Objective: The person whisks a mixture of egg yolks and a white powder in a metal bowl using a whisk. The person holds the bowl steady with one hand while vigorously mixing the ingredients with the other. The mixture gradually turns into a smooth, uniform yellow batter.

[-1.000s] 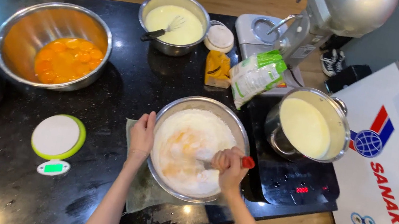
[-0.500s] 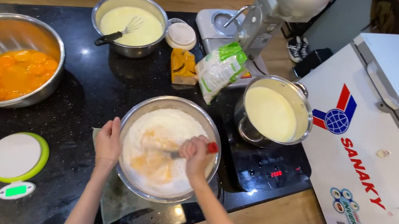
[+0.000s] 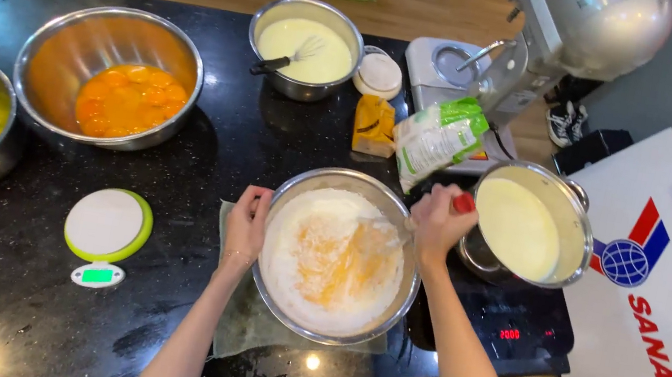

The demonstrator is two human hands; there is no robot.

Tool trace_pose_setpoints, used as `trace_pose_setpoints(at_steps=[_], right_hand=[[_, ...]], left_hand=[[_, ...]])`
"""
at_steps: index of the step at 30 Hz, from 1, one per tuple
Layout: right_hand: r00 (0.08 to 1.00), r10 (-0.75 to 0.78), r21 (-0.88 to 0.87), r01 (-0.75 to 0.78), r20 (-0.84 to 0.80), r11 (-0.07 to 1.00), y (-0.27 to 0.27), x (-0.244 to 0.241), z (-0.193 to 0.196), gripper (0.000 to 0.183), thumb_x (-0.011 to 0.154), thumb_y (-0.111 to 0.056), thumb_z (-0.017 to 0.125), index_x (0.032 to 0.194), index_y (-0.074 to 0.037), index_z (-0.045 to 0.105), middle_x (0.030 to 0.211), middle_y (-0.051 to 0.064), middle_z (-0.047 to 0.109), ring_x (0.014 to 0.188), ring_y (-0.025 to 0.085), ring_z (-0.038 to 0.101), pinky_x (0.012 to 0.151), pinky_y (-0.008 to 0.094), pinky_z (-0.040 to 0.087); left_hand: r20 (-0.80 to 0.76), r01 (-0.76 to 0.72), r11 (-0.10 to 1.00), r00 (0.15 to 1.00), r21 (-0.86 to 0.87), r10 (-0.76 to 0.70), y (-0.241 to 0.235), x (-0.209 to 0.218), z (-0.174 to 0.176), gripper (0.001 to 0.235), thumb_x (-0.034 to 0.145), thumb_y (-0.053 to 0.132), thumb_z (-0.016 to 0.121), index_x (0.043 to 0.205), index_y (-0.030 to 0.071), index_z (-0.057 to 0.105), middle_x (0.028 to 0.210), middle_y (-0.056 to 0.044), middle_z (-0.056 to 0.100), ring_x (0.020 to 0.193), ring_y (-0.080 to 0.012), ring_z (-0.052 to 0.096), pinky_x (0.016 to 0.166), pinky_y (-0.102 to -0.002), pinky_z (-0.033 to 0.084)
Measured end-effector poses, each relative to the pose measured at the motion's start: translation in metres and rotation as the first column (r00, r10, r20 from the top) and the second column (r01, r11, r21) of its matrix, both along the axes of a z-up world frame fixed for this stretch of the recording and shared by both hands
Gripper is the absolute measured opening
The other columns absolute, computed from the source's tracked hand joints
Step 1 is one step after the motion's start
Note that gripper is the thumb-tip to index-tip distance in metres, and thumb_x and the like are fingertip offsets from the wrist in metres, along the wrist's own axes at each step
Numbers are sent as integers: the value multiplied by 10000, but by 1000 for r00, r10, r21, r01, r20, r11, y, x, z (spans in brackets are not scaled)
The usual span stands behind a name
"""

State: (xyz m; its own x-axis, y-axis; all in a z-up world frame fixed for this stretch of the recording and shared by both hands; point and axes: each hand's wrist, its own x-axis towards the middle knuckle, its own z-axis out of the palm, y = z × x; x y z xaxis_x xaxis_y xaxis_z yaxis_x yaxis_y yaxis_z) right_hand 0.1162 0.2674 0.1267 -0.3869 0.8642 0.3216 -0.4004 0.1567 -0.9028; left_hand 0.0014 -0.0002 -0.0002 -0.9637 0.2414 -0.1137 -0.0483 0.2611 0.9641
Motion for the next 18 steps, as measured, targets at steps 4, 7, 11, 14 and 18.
trace_pose_setpoints(at_steps=[4, 7, 11, 14, 18], right_hand=[[999, -21, 39, 23, -28, 999, 8, -87, -44, 442, 1056, -17, 581, 694, -227, 439, 467, -44, 457, 377, 75, 492, 397, 242, 331], [990, 131, -6, -132, -51, 991, -46, -125, -34, 415, 987, 10, 676, 723, -223, 457, 498, -61, 483, 399, 40, 517, 416, 216, 379], [869, 494, 69, -492, -22, 868, -90, -154, -69, 366, 917, -29, 755, 643, -163, 551, 463, 13, 547, 407, 85, 580, 407, 213, 373], [672, 722, 97, -739, 165, 667, -124, -122, -39, 336, 893, -42, 729, 591, -142, 621, 450, -3, 576, 413, 58, 561, 426, 205, 405], [481, 855, -42, -867, 194, 497, -125, -43, -59, 410, 994, -66, 710, 595, -108, 627, 466, 26, 584, 429, 92, 572, 437, 236, 450]], left_hand=[[50, 22, 1000, 999, 13, -23, 2, -5, -4, 289, 1244, 426, 594, 1266, 207, 781, 933, -73, 872, 917, -223, 788, 925, -445, 652], [38, 32, 998, 999, 59, -35, 1, -9, -15, 257, 1233, 380, 609, 1264, 184, 773, 882, -89, 831, 902, -228, 751, 930, -467, 642], [32, 35, 997, 999, 67, -38, 3, -19, -52, 261, 1243, 388, 599, 1255, 177, 752, 876, -68, 832, 901, -220, 759, 919, -457, 647], [13, 44, 996, 999, 75, -45, 1, -19, -59, 248, 1250, 355, 581, 1266, 157, 730, 870, -72, 818, 915, -216, 750, 921, -462, 638], [5, 43, 988, 999, 149, -44, 2, -19, -56, 271, 1257, 356, 560, 1271, 163, 751, 907, -91, 835, 937, -208, 752, 947, -448, 639]])
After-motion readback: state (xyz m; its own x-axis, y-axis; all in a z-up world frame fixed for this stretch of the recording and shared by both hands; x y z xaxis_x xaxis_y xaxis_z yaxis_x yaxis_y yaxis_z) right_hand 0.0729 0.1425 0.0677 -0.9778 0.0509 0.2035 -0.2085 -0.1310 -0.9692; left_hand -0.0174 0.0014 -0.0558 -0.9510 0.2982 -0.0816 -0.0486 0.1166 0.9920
